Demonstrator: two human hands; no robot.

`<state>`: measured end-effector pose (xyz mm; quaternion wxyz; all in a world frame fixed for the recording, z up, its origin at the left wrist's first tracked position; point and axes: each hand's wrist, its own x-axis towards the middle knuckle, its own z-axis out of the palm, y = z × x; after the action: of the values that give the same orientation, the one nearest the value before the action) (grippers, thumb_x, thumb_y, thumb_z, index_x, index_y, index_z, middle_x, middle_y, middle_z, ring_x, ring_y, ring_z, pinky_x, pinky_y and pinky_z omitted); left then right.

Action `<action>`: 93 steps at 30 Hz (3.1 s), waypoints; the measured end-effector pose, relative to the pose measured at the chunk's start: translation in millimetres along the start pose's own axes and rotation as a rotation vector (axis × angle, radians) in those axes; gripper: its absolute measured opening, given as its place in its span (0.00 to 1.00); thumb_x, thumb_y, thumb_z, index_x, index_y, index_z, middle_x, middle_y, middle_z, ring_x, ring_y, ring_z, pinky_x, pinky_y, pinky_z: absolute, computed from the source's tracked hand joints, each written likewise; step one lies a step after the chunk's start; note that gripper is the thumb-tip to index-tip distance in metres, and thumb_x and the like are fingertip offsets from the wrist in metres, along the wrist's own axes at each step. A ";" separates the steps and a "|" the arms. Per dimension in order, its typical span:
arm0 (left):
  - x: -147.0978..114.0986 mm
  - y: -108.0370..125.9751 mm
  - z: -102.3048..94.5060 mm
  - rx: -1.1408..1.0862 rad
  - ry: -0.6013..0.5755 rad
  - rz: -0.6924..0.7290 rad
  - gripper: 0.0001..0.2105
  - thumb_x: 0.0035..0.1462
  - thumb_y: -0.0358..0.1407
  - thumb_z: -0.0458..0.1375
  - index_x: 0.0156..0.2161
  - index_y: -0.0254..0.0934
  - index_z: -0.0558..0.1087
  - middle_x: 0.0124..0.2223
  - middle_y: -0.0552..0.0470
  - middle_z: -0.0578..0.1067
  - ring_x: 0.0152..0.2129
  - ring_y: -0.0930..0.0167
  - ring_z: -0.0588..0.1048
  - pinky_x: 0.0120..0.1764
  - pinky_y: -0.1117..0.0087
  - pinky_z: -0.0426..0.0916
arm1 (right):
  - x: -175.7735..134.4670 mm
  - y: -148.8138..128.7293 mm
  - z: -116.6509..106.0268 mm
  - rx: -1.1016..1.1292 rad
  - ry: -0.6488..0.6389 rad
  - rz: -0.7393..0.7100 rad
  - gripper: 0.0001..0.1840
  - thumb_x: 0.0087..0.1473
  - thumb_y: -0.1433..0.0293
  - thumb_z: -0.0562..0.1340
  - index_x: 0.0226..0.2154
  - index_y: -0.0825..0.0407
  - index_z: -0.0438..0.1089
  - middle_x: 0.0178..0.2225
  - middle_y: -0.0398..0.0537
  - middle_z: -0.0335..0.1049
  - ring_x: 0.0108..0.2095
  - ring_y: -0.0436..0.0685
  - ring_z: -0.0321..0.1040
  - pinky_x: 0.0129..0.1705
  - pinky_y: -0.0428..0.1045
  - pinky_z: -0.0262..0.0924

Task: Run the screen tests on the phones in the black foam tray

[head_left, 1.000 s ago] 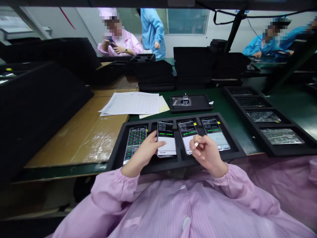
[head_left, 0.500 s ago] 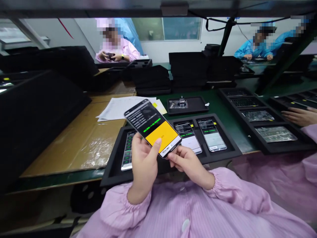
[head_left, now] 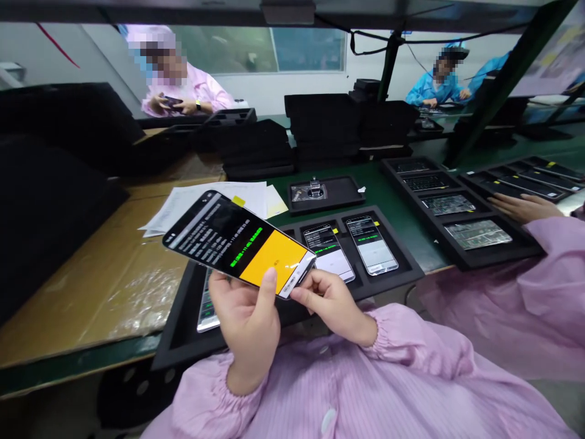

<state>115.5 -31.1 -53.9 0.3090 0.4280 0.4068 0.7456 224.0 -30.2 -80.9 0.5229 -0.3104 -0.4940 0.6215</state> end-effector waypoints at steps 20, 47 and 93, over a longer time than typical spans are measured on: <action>25.5 -49.4 -13.9 0.950 -0.603 0.209 0.33 0.50 0.29 0.55 0.63 0.24 0.61 0.68 0.27 0.57 0.68 0.48 0.46 0.65 0.39 0.45 | 0.3 -15.6 -88.1 0.107 0.591 -0.226 0.26 0.48 0.51 0.71 0.25 0.51 0.60 0.20 0.39 0.59 0.17 0.44 0.46 0.16 0.40 0.38; 17.8 -10.2 65.4 -0.032 -0.402 -0.467 0.25 0.44 0.33 0.67 0.48 0.38 0.65 0.46 0.47 0.77 0.41 0.63 0.78 0.39 0.63 0.76 | -36.1 -26.4 -56.7 0.412 -0.029 0.351 0.22 0.48 0.55 0.70 0.35 0.53 0.65 0.19 0.37 0.64 0.13 0.42 0.37 0.15 0.40 0.32; -23.3 -56.1 164.7 0.138 -0.372 -0.591 0.19 0.50 0.26 0.58 0.49 0.37 0.64 0.45 0.44 0.76 0.43 0.64 0.77 0.46 0.65 0.70 | -66.9 -49.5 -131.0 0.658 0.155 0.144 0.15 0.50 0.70 0.66 0.24 0.51 0.58 0.16 0.32 0.50 0.12 0.42 0.32 0.12 0.38 0.38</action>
<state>278.6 33.2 -62.0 0.5505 0.4399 0.4993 0.5041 376.7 -57.9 -84.9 0.5856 -0.2054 -0.2025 0.7575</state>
